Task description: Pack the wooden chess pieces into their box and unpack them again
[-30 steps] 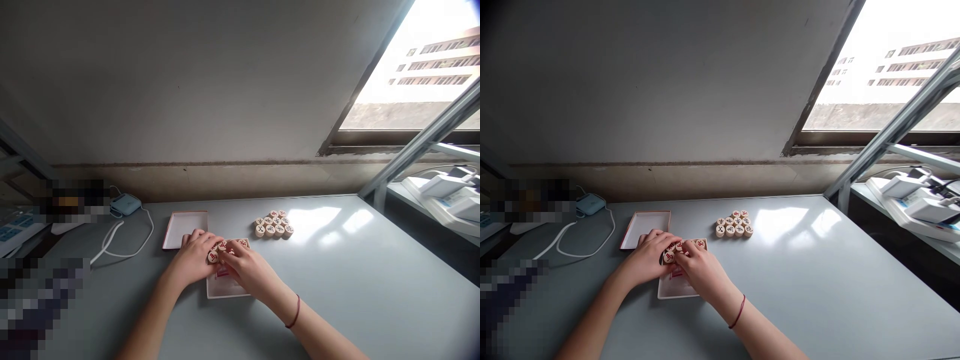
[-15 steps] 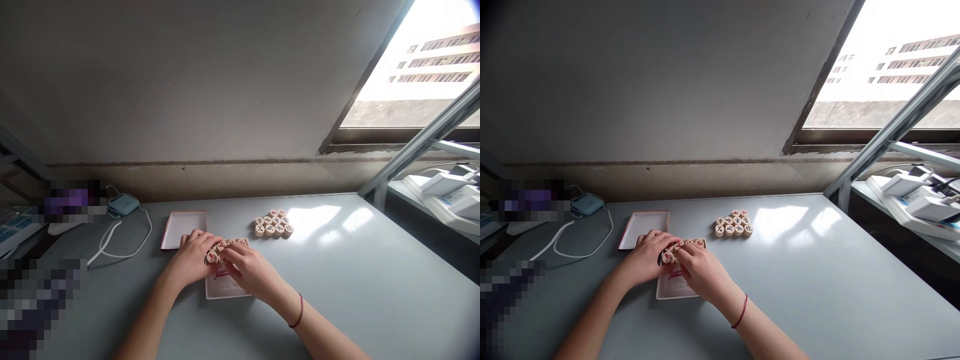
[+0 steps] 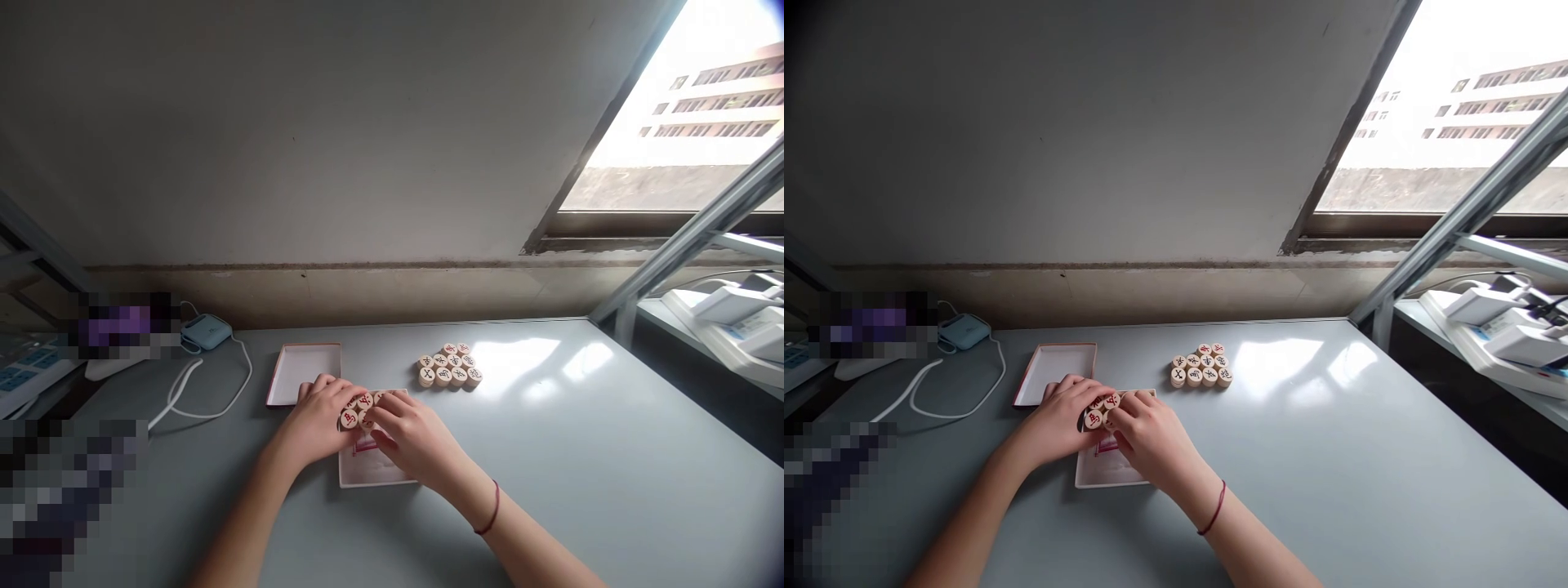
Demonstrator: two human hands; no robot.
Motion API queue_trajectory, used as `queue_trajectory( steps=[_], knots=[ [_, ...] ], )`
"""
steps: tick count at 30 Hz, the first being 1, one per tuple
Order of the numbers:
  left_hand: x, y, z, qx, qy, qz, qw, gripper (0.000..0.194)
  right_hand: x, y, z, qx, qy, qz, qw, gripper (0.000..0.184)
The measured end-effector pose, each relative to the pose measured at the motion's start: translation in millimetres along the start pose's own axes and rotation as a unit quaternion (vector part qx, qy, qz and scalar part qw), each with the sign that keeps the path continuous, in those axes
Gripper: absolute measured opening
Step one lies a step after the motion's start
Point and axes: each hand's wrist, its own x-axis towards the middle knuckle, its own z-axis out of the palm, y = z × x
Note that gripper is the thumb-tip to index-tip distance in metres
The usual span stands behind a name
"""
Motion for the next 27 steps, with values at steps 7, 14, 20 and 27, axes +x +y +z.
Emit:
queue_trajectory(
  steps=[7, 14, 20, 27],
  knots=[
    [0, -2, 0.7, -0.01, -0.008, 0.001, 1.0, 0.038, 1, 1, 4, -0.058, -0.03, 0.003, 0.998, 0.012],
    [1, 2, 2.6, -0.005, -0.002, 0.001, 1.0, 0.039, 3, 15, -14, 0.031, -0.013, 0.112, 0.993, 0.006],
    [0, 2, 5.4, 0.009, 0.017, 0.023, 1.0, 0.04, 19, 92, -53, -0.093, 0.006, 0.369, 0.925, 0.023],
    [2, 13, 14.6, 0.033, 0.055, 0.028, 0.998, 0.052, 39, 139, -63, -0.071, -0.17, 0.406, 0.895, 0.023]
  ],
)
